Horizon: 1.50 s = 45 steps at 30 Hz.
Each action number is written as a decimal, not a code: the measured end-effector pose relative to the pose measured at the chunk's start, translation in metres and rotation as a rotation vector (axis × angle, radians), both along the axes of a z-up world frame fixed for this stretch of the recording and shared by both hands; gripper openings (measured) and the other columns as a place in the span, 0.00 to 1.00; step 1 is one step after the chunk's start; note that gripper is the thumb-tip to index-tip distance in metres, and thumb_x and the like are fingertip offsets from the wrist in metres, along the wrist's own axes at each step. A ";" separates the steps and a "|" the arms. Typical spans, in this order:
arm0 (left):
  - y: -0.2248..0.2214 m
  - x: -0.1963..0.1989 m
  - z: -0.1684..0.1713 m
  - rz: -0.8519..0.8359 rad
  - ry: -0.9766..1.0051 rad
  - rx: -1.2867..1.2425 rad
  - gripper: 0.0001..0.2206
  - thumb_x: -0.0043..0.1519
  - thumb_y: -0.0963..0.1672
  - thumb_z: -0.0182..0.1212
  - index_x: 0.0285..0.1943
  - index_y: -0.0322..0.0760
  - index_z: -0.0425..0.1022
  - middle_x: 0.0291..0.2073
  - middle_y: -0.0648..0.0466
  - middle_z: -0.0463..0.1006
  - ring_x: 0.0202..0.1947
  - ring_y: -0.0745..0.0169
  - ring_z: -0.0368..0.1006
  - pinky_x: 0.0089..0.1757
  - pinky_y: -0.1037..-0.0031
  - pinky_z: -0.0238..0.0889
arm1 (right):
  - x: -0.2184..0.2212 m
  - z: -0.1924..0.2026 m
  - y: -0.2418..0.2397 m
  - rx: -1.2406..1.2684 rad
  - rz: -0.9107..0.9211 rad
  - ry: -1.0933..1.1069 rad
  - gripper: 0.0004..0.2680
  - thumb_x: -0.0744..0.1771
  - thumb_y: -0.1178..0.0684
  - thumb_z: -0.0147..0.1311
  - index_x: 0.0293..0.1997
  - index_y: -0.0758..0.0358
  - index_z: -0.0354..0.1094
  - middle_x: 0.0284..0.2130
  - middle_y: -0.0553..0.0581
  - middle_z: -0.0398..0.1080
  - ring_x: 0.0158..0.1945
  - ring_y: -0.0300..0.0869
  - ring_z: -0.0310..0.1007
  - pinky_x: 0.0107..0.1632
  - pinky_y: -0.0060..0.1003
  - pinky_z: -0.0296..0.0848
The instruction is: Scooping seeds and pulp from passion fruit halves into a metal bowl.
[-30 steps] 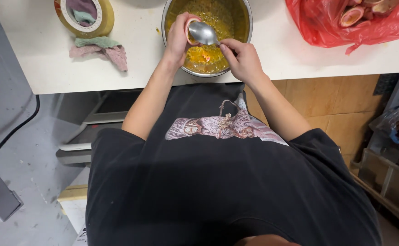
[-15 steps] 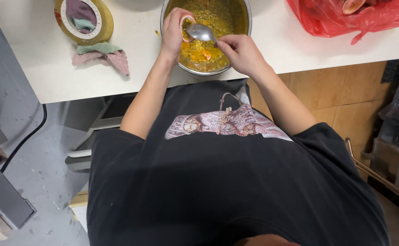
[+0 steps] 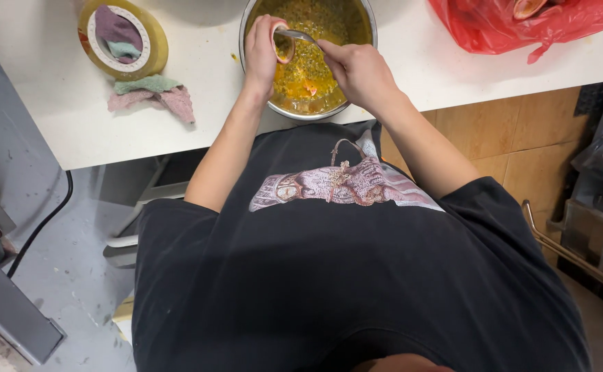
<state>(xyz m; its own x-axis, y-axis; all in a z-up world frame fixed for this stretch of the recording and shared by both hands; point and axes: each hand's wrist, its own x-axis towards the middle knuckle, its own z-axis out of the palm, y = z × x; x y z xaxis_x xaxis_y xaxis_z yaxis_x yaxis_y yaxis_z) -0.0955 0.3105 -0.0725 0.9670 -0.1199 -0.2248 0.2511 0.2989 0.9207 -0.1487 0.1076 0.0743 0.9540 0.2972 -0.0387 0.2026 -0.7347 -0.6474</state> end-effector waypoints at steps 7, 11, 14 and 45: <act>-0.003 0.015 -0.021 -0.049 -0.100 0.165 0.15 0.72 0.47 0.43 0.40 0.34 0.73 0.32 0.55 0.74 0.32 0.69 0.69 0.36 0.73 0.64 | 0.012 -0.011 -0.008 -0.343 0.126 -0.114 0.16 0.68 0.59 0.53 0.65 0.59 0.71 0.30 0.63 0.74 0.34 0.58 0.76 0.37 0.51 0.74; -0.002 0.019 0.000 -0.120 -0.128 0.269 0.14 0.72 0.46 0.44 0.38 0.34 0.71 0.29 0.55 0.74 0.27 0.69 0.70 0.31 0.72 0.64 | 0.022 -0.015 -0.016 -0.485 0.275 -0.107 0.22 0.64 0.60 0.53 0.68 0.59 0.68 0.31 0.62 0.74 0.32 0.56 0.76 0.35 0.49 0.75; -0.004 0.014 0.001 -0.193 0.001 0.205 0.13 0.69 0.46 0.44 0.37 0.34 0.69 0.27 0.54 0.75 0.22 0.68 0.70 0.24 0.71 0.62 | 0.026 -0.011 -0.025 -0.556 0.393 -0.082 0.24 0.63 0.60 0.53 0.70 0.57 0.67 0.32 0.59 0.74 0.32 0.54 0.77 0.33 0.48 0.75; -0.002 0.003 -0.022 -0.208 0.122 0.079 0.14 0.69 0.47 0.45 0.36 0.34 0.71 0.27 0.52 0.74 0.26 0.62 0.69 0.31 0.67 0.62 | 0.022 -0.012 -0.030 -0.558 0.420 -0.112 0.22 0.65 0.57 0.54 0.70 0.55 0.67 0.31 0.59 0.73 0.30 0.52 0.76 0.32 0.46 0.74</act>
